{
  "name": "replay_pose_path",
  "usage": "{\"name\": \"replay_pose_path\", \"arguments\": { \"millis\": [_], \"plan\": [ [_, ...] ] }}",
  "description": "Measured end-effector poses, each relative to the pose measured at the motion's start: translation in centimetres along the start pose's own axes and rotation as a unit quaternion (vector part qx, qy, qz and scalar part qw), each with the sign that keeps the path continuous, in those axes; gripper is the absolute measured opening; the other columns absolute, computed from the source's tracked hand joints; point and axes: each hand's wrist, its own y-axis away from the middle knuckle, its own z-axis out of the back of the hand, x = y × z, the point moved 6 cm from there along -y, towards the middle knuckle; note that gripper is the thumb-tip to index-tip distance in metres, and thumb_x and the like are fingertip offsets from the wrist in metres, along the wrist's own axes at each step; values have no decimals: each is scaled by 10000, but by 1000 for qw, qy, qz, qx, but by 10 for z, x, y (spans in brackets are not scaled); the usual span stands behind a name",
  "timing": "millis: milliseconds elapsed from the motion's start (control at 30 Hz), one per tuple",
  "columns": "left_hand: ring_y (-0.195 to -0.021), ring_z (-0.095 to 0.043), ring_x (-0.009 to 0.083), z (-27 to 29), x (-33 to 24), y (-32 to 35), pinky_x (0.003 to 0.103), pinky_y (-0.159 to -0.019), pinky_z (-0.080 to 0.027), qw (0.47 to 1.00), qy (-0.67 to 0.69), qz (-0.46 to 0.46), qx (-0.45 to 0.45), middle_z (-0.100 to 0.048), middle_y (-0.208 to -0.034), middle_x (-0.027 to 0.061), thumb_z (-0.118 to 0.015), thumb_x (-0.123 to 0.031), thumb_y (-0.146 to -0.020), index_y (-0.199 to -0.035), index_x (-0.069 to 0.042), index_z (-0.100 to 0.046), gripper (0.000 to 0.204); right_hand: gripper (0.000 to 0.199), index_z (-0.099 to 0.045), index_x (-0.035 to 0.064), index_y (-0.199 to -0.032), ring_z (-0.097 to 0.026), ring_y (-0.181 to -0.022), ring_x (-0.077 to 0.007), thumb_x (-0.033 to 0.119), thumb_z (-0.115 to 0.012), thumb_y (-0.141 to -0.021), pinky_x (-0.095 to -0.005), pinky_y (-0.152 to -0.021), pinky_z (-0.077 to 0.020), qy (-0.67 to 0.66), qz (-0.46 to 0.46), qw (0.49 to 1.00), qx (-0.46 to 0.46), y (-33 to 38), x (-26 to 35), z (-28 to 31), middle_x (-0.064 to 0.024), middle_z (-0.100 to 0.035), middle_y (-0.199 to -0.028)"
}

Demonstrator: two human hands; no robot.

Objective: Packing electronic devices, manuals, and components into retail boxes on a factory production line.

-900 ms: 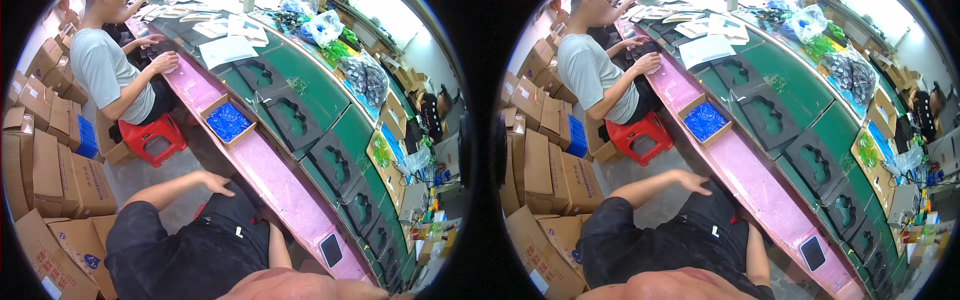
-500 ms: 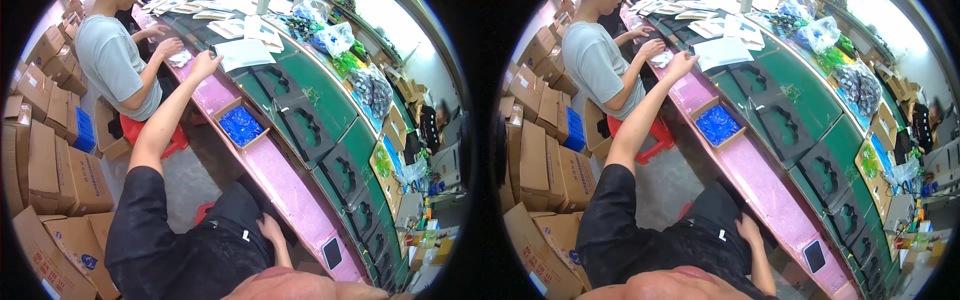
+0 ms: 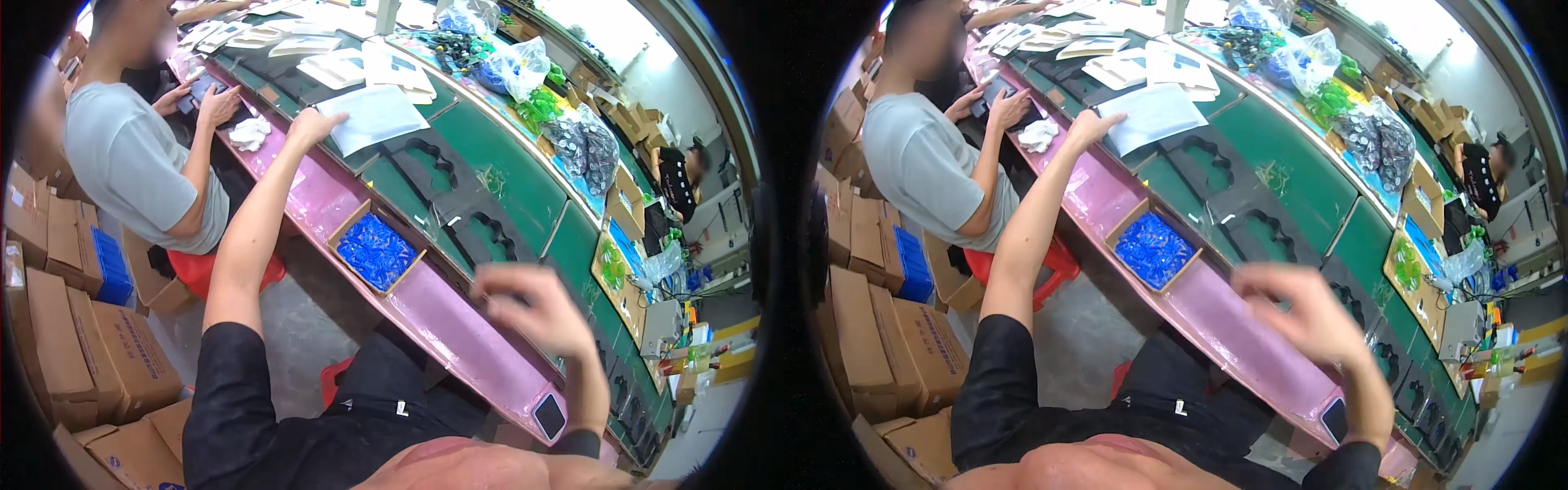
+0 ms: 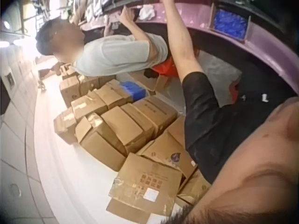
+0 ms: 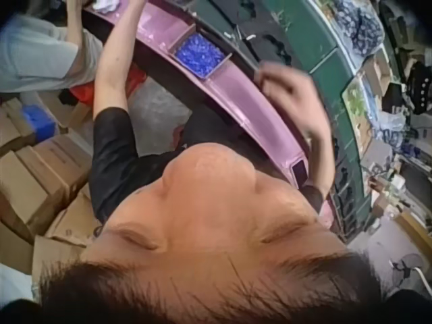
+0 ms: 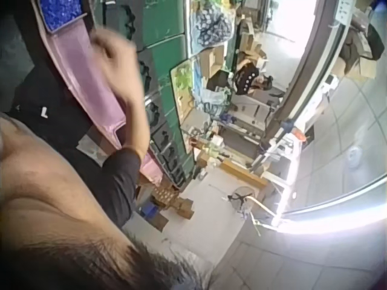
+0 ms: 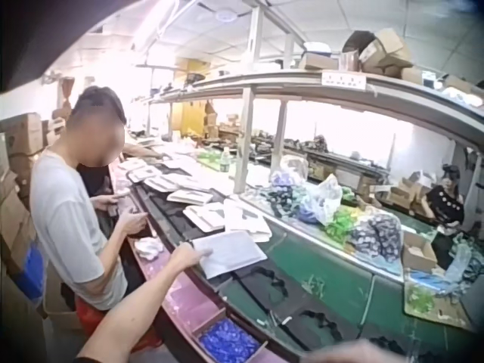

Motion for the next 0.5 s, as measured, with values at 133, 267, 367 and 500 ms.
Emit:
{"name": "replay_pose_path", "arguments": {
  "millis": [133,267,367,500],
  "plan": [
    [-536,-687,250,-18,-23,9,370,-524,-558,999,24,22,40,-702,-660,146,-774,-755,-806,-737,48,-716,808,330,-709,-33,-1238,-747,-1053,-258,172,-707,-979,-379,-944,-577,120,35,980,-155,-135,-88,88,-184,-773,-1133],
    [-563,-684,236,-31,-53,30,360,-556,-563,996,50,29,65,-703,-682,128,-779,-754,-804,-807,36,-741,791,421,-685,-22,-1270,-698,-1162,-376,270,-724,-969,-456,-1006,-552,339,6,905,-256,-248,-178,149,-210,-734,-1227],
    [-659,-727,272,-30,-46,33,400,-686,-580,997,12,52,60,-725,-719,145,-794,-719,-804,-851,39,-769,760,547,-599,-29,-1388,-621,-1296,-389,307,-719,-974,-485,-1093,-503,379,18,886,-264,-319,-211,150,-237,-646,-1393],
    [-888,-772,379,-30,-34,39,463,-836,-571,999,11,51,8,-767,-868,259,-779,-688,-824,-911,122,-767,815,725,-457,-35,-1525,-514,-1413,-443,323,-729,-955,-510,-1171,-452,334,6,892,-304,-399,-222,153,-276,-517,-1539]
  ]
}}
